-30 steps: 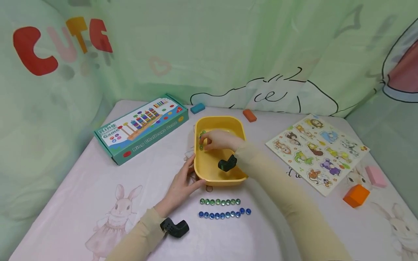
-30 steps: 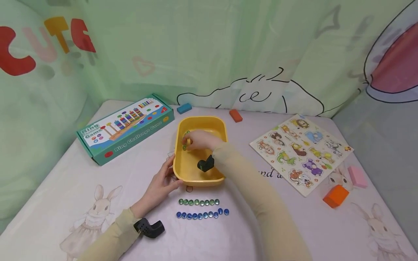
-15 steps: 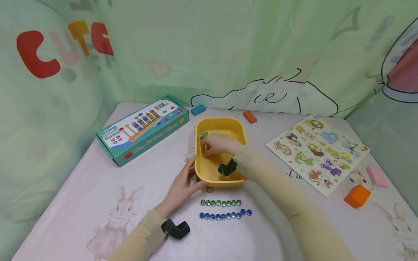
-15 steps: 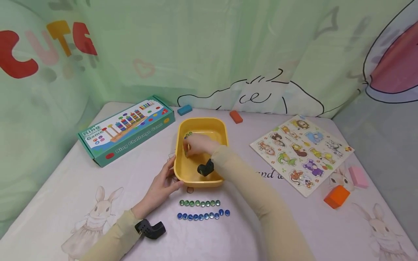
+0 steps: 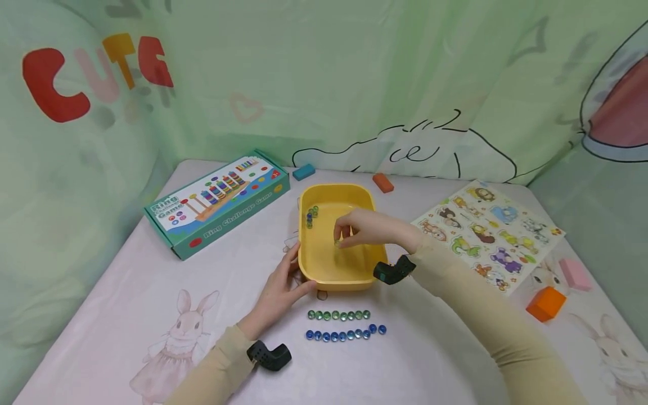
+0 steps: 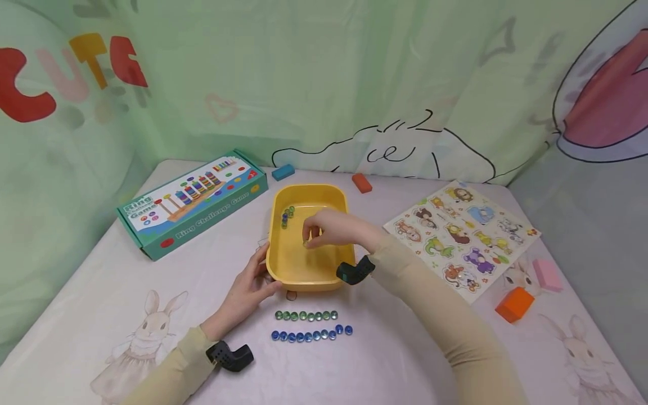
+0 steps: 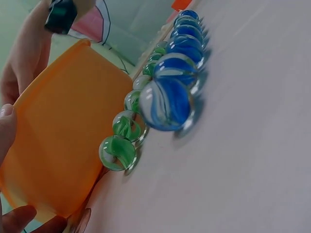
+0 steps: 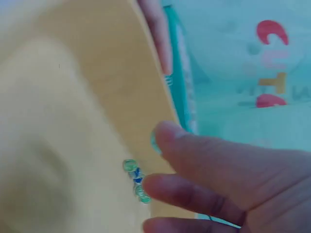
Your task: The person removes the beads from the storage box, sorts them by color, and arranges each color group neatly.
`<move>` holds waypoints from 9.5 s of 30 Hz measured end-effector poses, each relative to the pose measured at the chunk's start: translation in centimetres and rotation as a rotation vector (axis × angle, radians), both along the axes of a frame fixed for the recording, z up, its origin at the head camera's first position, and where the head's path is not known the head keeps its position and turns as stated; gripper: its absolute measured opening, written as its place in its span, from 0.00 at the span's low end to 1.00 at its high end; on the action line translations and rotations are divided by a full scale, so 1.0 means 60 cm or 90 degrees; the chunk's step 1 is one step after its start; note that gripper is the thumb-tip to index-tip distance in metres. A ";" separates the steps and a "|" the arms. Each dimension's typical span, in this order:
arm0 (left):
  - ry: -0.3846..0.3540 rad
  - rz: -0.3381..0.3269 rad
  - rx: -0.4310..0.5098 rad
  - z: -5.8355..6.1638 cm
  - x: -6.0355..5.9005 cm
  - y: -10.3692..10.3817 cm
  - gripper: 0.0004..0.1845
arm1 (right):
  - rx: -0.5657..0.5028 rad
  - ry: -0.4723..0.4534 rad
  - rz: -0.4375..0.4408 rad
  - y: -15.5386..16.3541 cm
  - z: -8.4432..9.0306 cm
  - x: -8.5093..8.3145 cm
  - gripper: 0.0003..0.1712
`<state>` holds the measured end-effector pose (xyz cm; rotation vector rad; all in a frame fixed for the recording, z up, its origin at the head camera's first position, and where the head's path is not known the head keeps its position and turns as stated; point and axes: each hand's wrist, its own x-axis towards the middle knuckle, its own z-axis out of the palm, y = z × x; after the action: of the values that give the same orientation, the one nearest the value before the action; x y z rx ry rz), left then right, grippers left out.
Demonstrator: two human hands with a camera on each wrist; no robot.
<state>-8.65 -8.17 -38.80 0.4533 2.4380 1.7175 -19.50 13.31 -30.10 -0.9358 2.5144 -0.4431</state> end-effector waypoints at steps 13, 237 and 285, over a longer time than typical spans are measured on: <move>0.034 0.005 -0.002 0.001 0.004 -0.006 0.44 | -0.197 -0.028 -0.017 0.101 -0.009 0.094 0.09; 0.037 0.019 -0.010 -0.065 -0.023 -0.006 0.45 | -0.059 0.060 -0.052 -0.006 -0.024 -0.007 0.12; 0.030 0.025 -0.018 -0.062 -0.021 -0.007 0.45 | 0.089 -0.028 0.029 -0.100 -0.095 -0.047 0.08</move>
<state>-9.91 -8.61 -42.54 0.4506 2.5179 1.7044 -22.29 7.30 -35.80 -0.9171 2.4445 -0.2670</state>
